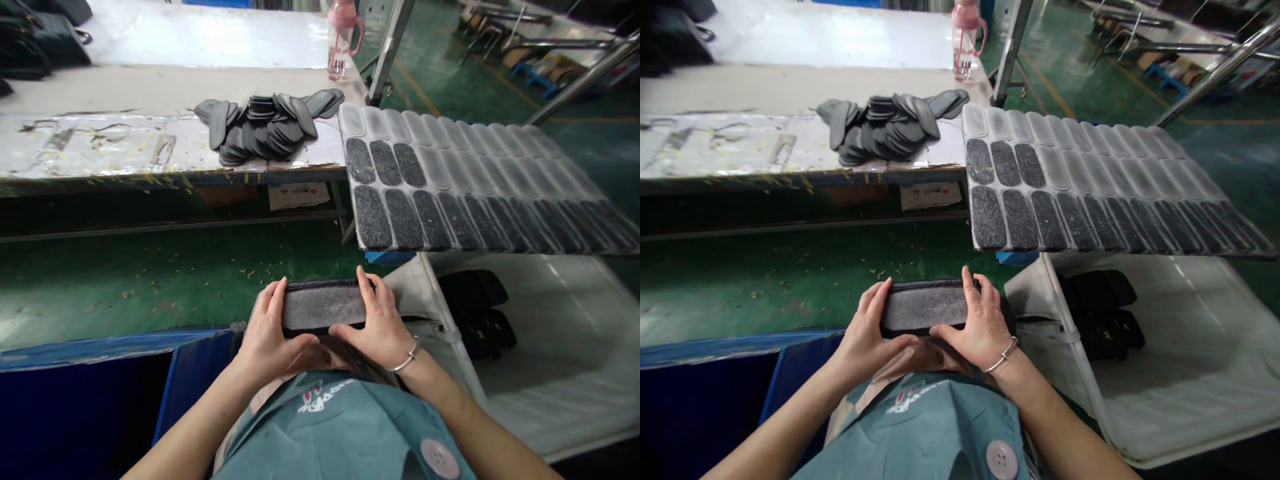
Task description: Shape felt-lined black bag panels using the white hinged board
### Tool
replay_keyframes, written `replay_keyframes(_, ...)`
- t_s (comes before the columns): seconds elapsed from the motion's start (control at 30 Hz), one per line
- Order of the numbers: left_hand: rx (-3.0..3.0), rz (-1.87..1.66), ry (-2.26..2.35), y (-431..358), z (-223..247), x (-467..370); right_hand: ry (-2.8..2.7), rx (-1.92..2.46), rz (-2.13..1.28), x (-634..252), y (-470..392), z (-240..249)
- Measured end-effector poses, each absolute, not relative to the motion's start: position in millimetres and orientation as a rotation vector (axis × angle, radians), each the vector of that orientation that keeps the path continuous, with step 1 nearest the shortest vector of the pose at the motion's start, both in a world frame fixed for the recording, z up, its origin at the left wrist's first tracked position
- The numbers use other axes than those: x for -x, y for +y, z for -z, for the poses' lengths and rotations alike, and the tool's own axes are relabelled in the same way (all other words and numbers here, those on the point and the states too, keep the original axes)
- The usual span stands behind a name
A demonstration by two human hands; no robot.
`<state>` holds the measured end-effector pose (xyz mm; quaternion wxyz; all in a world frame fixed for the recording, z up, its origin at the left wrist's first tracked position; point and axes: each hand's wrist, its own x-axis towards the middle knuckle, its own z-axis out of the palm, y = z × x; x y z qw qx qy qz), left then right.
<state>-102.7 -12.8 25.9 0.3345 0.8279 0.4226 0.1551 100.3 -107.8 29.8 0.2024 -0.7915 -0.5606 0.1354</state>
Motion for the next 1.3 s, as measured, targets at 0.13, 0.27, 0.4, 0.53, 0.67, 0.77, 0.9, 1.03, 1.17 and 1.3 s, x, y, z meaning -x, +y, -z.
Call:
replay_keyframes(0.13, -2.099, -0.476, 1.057, -12, -25, 107, -1.522, 2.145, -0.479, -113, -110, -31)
replay_keyframes(0.27, -1.641, -0.505, 0.964, 4, -31, 116, -1.292, 1.911, -0.916, -150, -101, -31)
replay_keyframes(0.4, -0.826, -0.514, 0.956, 22, -31, 115, -0.763, 1.599, -1.441, -176, -80, -18)
replay_keyframes(0.53, -0.624, -0.489, 0.957, 27, -27, 107, -0.667, 1.488, -1.647, -176, -70, -6)
replay_keyframes(0.67, -0.671, -0.532, 0.996, 21, -27, 102, -0.884, 1.534, -1.565, -172, -69, -10)
replay_keyframes(0.77, -0.731, -0.553, 1.070, 18, -28, 101, -0.940, 1.564, -1.473, -169, -65, -15)
replay_keyframes(0.9, -0.802, -0.590, 1.120, 18, -21, 101, -0.819, 1.563, -1.437, -173, -70, -9)
replay_keyframes(1.03, -0.830, -0.641, 1.093, 15, -13, 101, -0.691, 1.496, -1.373, -167, -101, -2)
replay_keyframes(1.17, -0.812, -0.685, 1.089, 11, -9, 98, -0.640, 1.504, -1.243, -150, -126, 3)
replay_keyframes(1.3, -0.824, -0.721, 1.096, 8, -6, 95, -0.643, 1.654, -1.068, -139, -125, 4)
